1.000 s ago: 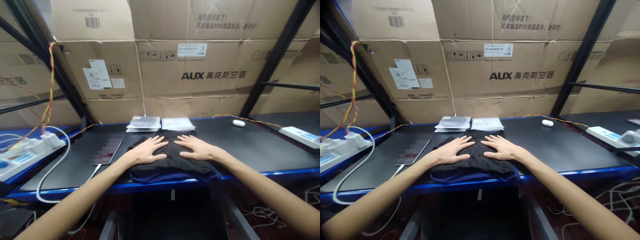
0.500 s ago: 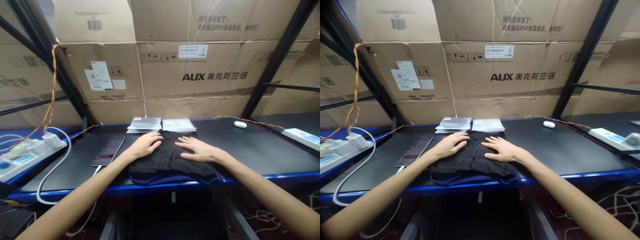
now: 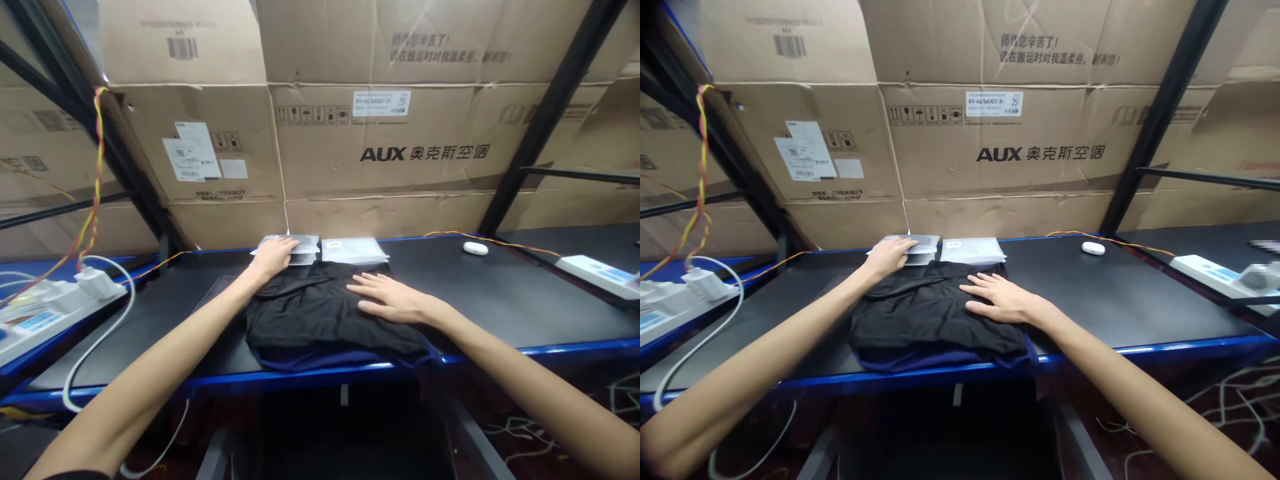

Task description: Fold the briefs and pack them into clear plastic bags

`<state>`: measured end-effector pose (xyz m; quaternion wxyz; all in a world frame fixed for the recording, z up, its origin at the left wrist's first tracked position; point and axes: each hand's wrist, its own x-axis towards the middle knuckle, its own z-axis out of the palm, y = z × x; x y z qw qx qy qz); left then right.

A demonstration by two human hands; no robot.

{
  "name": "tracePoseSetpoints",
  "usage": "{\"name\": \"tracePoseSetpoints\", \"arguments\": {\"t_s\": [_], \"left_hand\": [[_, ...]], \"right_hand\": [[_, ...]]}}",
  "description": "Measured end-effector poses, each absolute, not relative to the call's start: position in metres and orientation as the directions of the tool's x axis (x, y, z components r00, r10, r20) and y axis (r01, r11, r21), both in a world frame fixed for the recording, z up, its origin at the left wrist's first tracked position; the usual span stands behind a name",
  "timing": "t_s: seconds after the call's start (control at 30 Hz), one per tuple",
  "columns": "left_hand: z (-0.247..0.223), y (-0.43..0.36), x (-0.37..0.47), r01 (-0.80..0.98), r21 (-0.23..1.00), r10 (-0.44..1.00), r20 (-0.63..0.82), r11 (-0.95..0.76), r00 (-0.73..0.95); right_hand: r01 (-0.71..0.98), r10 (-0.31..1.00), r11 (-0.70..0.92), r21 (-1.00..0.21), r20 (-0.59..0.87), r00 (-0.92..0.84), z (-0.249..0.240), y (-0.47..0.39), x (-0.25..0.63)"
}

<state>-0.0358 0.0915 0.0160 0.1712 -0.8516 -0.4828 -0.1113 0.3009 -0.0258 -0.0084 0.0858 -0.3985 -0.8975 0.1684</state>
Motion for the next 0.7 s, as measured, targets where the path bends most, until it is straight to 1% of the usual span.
{"name": "tracePoseSetpoints", "arguments": {"t_s": [0.1, 0.17, 0.27, 0.4, 0.47, 0.6, 0.7], "left_hand": [[0.026, 0.082, -0.032, 0.899, -0.138, 0.812, 0.389, -0.416, 0.435], [0.033, 0.068, -0.024, 0.902, -0.12, 0.801, 0.422, -0.415, 0.425], [0.038, 0.039, -0.005, 0.842, -0.12, 0.719, 0.466, -0.526, 0.516], [0.027, 0.002, 0.028, 0.74, -0.205, 0.633, 0.405, -0.64, 0.66], [0.016, -0.007, 0.041, 0.703, -0.218, 0.607, 0.374, -0.677, 0.701], [0.001, -0.011, 0.052, 0.622, -0.206, 0.568, 0.266, -0.756, 0.779], [0.008, -0.01, 0.042, 0.563, -0.154, 0.533, 0.2, -0.812, 0.822]], "right_hand": [[0.663, 0.735, 0.635, -0.396, 0.047, -0.676, -0.009, -0.025, 0.303], [0.656, 0.737, 0.636, -0.406, 0.067, -0.672, -0.009, -0.025, 0.305], [0.672, 0.762, 0.62, -0.406, 0.106, -0.639, -0.008, -0.022, 0.311], [0.707, 0.79, 0.606, -0.365, 0.169, -0.589, -0.009, -0.014, 0.32], [0.722, 0.79, 0.609, -0.328, 0.181, -0.585, -0.01, -0.011, 0.322], [0.696, 0.752, 0.658, -0.286, 0.196, -0.63, -0.008, -0.009, 0.322], [0.681, 0.732, 0.68, -0.272, 0.203, -0.65, -0.004, -0.011, 0.319]]}}
